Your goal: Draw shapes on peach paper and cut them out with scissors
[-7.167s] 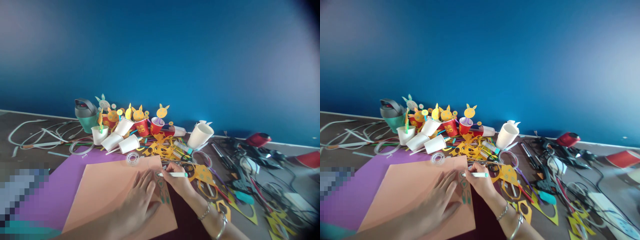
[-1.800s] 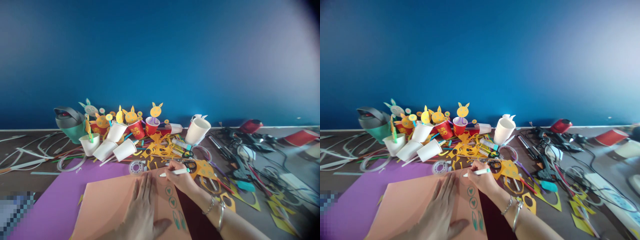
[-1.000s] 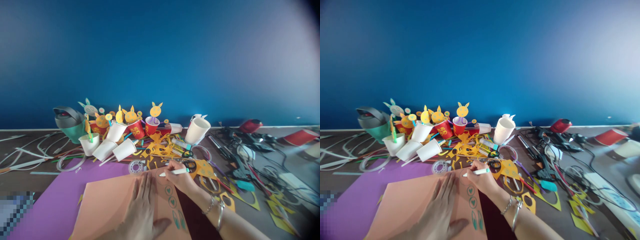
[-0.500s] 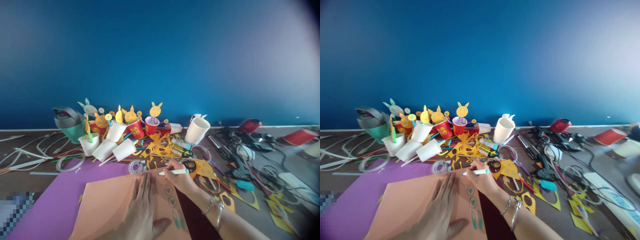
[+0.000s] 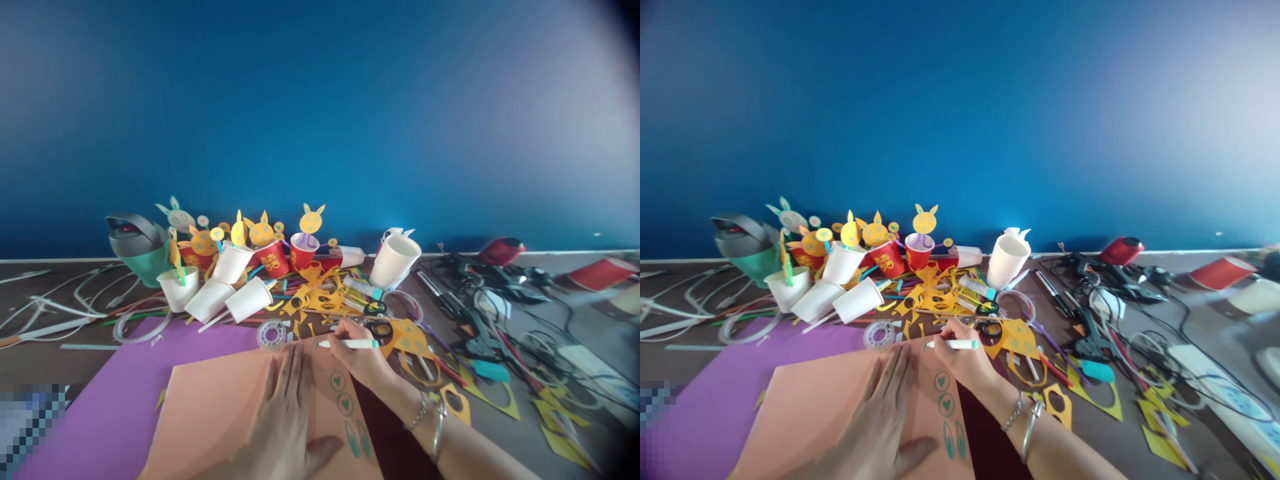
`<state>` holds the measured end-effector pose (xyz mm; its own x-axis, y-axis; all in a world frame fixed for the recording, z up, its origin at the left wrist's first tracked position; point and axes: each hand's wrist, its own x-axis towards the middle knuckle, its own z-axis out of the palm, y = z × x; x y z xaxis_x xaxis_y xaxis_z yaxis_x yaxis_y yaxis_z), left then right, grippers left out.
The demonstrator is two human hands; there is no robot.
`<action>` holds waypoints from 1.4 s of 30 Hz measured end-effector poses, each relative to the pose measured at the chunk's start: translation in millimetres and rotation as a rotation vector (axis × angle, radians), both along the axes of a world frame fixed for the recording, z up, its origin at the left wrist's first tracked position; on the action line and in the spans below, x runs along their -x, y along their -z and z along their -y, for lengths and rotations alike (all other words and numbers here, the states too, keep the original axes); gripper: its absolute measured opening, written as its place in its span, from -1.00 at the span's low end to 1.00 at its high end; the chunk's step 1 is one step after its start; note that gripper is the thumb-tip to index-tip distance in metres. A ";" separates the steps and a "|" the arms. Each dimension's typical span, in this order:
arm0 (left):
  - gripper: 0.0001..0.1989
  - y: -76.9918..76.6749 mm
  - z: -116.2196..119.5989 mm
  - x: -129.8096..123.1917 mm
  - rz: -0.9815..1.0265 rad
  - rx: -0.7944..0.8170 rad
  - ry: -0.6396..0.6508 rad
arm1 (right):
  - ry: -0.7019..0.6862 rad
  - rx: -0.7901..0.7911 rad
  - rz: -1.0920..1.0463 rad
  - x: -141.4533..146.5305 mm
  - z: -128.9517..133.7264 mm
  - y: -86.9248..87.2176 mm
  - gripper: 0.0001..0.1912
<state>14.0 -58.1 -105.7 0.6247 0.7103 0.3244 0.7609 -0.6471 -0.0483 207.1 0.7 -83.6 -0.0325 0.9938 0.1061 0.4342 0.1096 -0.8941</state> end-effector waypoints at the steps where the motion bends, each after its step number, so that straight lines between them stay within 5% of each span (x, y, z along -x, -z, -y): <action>1: -0.03 0.1 0.1 0.0 -0.004 0.004 -0.004 | -0.001 -0.001 0.002 -0.1 0.1 0.3 -0.78; 42: -0.01 2.2 -0.4 0.5 -0.003 0.002 0.007 | 0.028 -0.023 0.061 -0.9 0.9 -0.2 -0.81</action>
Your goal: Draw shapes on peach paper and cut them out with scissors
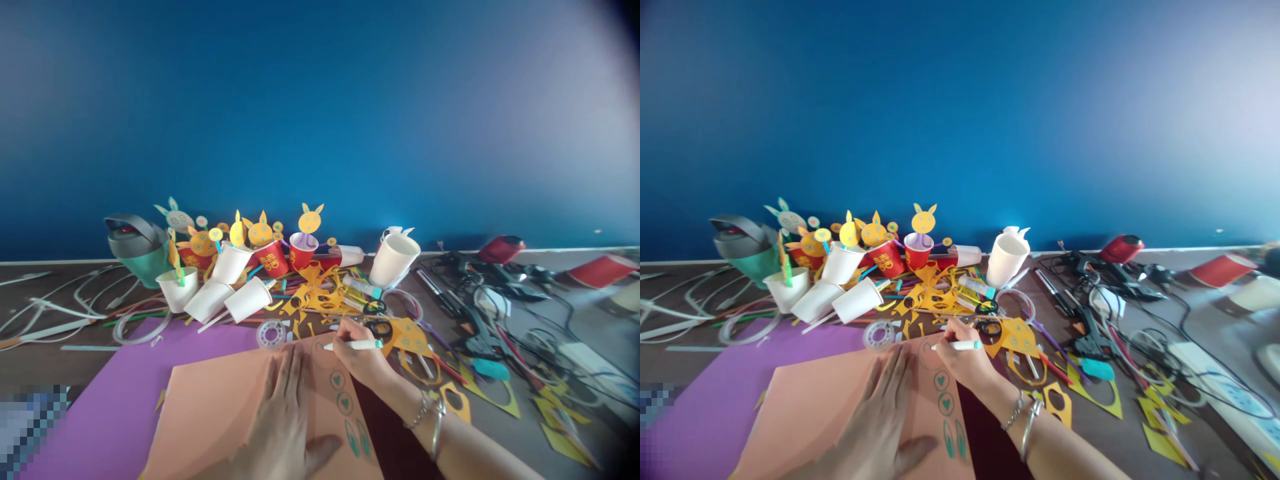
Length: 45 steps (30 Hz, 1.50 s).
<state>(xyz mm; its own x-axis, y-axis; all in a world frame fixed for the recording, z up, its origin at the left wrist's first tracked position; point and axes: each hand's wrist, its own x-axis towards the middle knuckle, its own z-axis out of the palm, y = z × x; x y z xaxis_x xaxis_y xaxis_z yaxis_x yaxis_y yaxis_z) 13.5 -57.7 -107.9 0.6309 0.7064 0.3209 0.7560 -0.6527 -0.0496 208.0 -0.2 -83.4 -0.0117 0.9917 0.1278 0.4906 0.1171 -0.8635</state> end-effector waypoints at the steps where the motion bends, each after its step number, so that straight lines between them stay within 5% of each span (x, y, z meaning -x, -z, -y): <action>1: -0.01 0.0 -0.1 0.0 0.000 0.002 0.000 | 0.001 0.000 -0.003 0.1 -0.1 -0.3 -0.81; 45: -0.04 -1.0 -0.7 -0.3 -0.008 0.044 -0.016 | -0.004 0.089 -0.172 2.7 -0.6 3.4 -0.77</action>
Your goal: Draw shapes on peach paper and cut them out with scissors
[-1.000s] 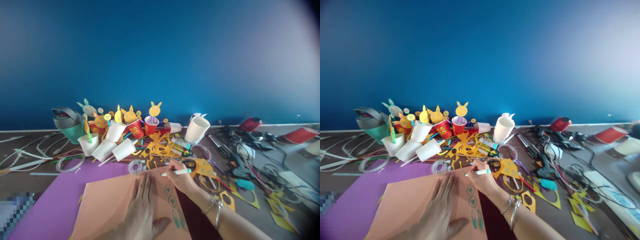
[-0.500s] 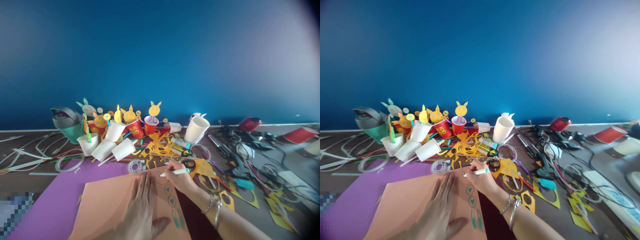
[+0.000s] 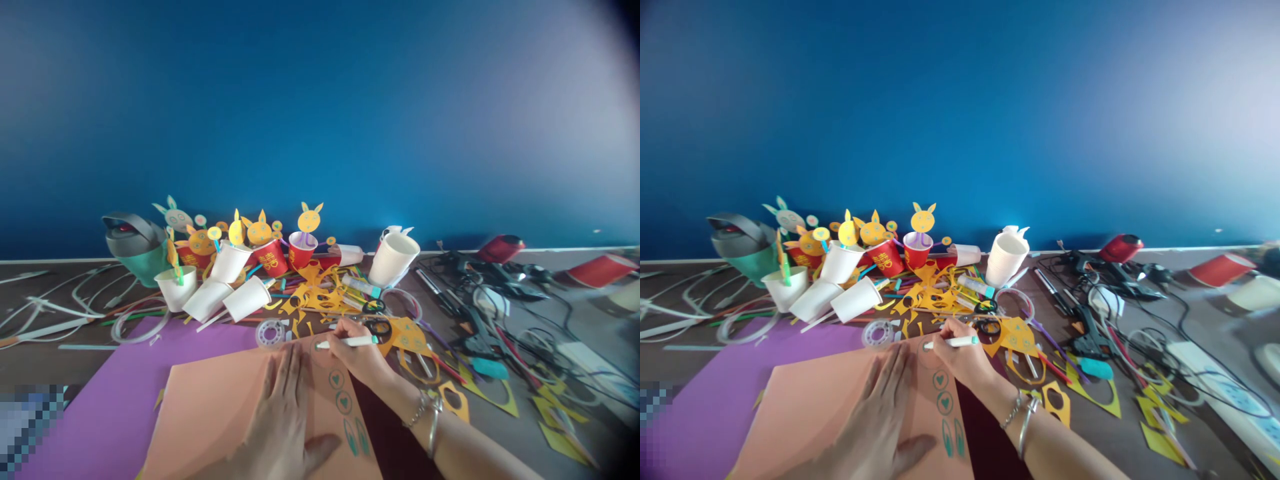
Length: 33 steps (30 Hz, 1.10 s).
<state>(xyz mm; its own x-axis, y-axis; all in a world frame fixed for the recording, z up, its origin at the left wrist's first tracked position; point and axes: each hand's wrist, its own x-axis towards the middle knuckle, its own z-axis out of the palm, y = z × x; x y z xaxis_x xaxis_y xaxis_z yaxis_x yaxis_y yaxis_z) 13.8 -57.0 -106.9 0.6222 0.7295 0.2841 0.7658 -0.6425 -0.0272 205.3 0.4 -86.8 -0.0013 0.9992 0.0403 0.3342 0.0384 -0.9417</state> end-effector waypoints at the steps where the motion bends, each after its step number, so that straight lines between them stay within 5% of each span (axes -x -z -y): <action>1: -0.04 0.3 0.0 0.1 0.000 0.002 0.001 | 0.013 0.006 -0.073 -0.6 -0.7 -1.0 -0.75; 5: -0.05 -0.4 0.4 -0.1 0.004 0.013 0.001 | 0.103 0.019 -0.282 -7.3 -1.5 -6.8 -0.70; 17: -0.03 -1.5 -0.2 0.8 0.005 0.029 -0.001 | 0.078 -0.055 0.128 -17.9 -5.1 3.8 -0.74; 33: -0.05 -3.9 0.3 -1.7 -0.024 0.036 -0.012 | 0.079 -0.057 0.174 -16.4 -4.6 5.9 -0.72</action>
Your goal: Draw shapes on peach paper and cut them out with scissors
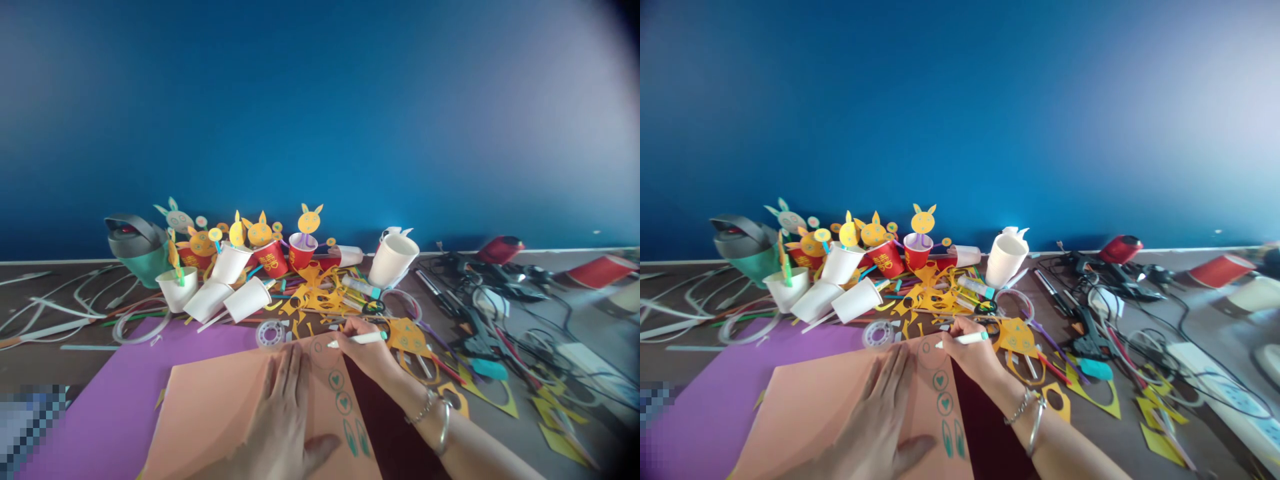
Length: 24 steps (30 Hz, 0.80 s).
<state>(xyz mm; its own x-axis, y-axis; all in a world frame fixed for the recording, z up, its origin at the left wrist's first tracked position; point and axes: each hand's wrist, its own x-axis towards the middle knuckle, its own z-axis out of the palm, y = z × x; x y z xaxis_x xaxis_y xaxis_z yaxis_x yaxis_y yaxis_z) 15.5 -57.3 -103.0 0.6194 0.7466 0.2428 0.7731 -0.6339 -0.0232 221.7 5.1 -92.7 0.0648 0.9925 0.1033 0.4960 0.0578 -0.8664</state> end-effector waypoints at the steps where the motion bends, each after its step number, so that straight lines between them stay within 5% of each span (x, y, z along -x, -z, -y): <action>1: -0.05 0.5 0.2 -0.2 0.001 -0.006 0.000 | -0.002 0.000 0.003 0.3 0.1 -0.2 -0.72; 24: 0.01 -0.4 -1.7 1.6 0.029 -0.131 0.041 | -0.008 -0.009 -0.044 1.4 2.5 -2.6 -0.70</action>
